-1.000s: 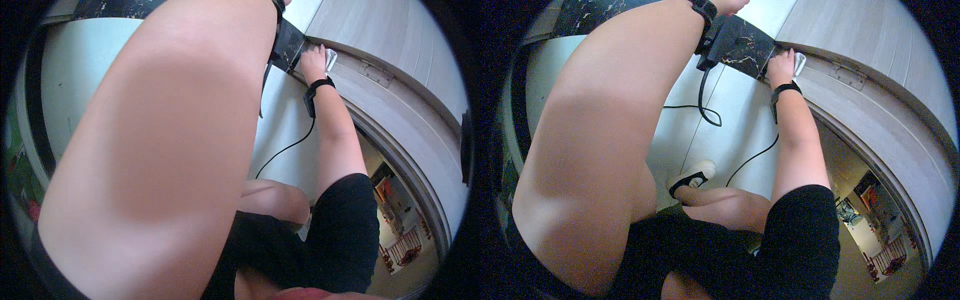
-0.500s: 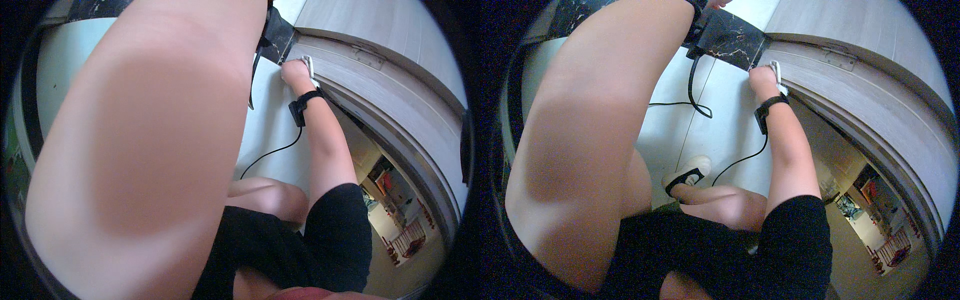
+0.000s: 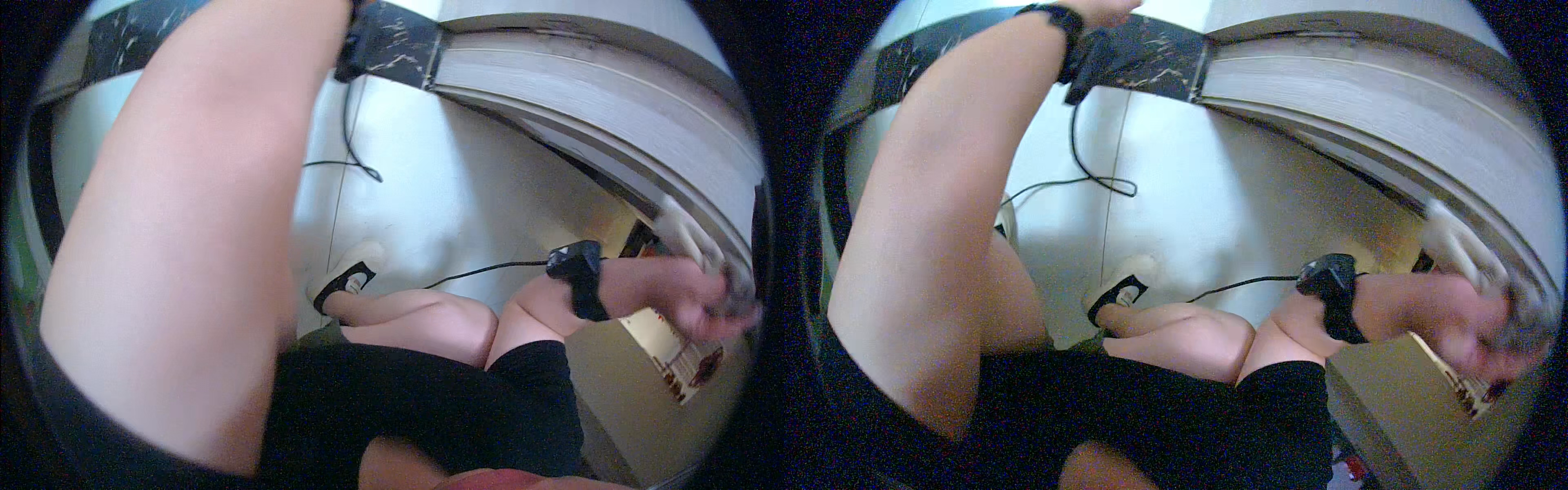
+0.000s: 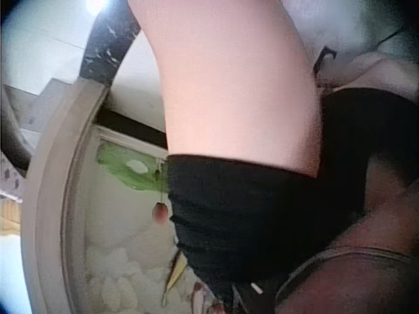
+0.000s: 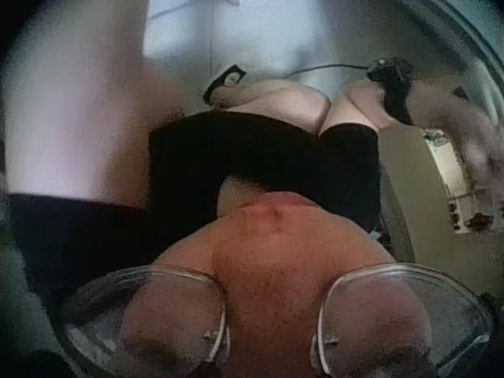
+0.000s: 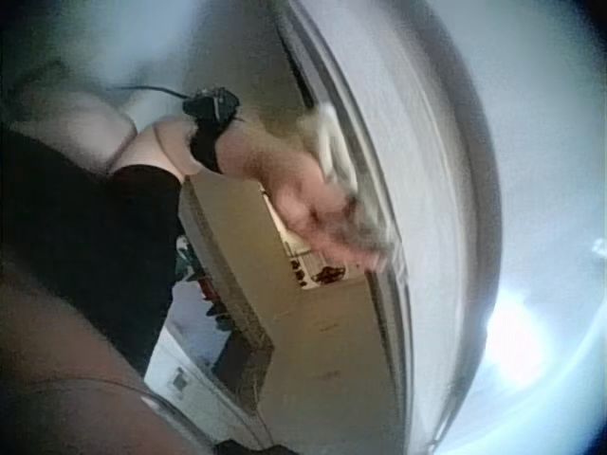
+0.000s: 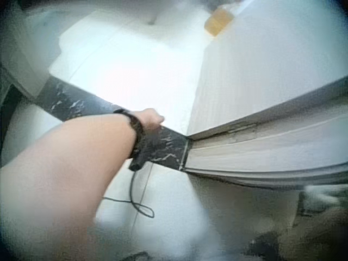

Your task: The person wipes the top edge and side of a wooden cabinet with a white cloth. They then fold the cloth and continue wiping the cabinet door and frame.

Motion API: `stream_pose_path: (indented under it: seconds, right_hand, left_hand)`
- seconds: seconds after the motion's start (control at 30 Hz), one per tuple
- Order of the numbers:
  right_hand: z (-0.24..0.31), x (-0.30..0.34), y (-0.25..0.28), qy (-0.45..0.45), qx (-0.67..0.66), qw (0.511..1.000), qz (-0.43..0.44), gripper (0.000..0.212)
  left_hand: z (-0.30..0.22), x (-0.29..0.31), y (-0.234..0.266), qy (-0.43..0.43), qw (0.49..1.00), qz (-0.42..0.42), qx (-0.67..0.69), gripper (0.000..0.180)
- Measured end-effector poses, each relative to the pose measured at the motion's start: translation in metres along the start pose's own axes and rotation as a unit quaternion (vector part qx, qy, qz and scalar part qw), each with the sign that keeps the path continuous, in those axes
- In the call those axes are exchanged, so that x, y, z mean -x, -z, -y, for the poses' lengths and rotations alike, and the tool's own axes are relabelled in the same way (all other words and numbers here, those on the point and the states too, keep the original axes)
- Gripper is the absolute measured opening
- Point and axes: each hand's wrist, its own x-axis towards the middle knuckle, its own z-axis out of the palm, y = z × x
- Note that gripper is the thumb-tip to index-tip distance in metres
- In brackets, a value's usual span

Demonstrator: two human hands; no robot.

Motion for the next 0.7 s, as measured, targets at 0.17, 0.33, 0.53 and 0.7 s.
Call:
stream_pose_path:
  seconds: [0.17, 0.33, 0.53, 0.7]
  right_hand:
    - [-0.07, 0.012, 0.019, -0.056, 0.064, 0.991, -0.104, 0.047]
    - [-0.038, 0.092, -0.034, -0.23, -0.02, 0.967, -0.109, 0.059]
    - [0.003, 0.178, -0.011, -0.233, -0.001, 0.971, 0.053, 0.066]
    - [0.015, 0.143, -0.024, -0.162, 0.01, 0.984, 0.077, 0.062]
  left_hand:
    - [-0.008, 0.01, -0.016, -0.054, 0.995, 0.016, -0.087, 0.04]
    - [0.02, 0.002, -0.002, -0.058, 0.976, 0.023, -0.21, 0.035]
    - [-0.01, 0.018, -0.03, 0.022, 0.948, 0.107, -0.298, 0.046]
    - [0.007, -0.01, -0.047, -0.008, 0.991, 0.133, -0.001, 0.024]
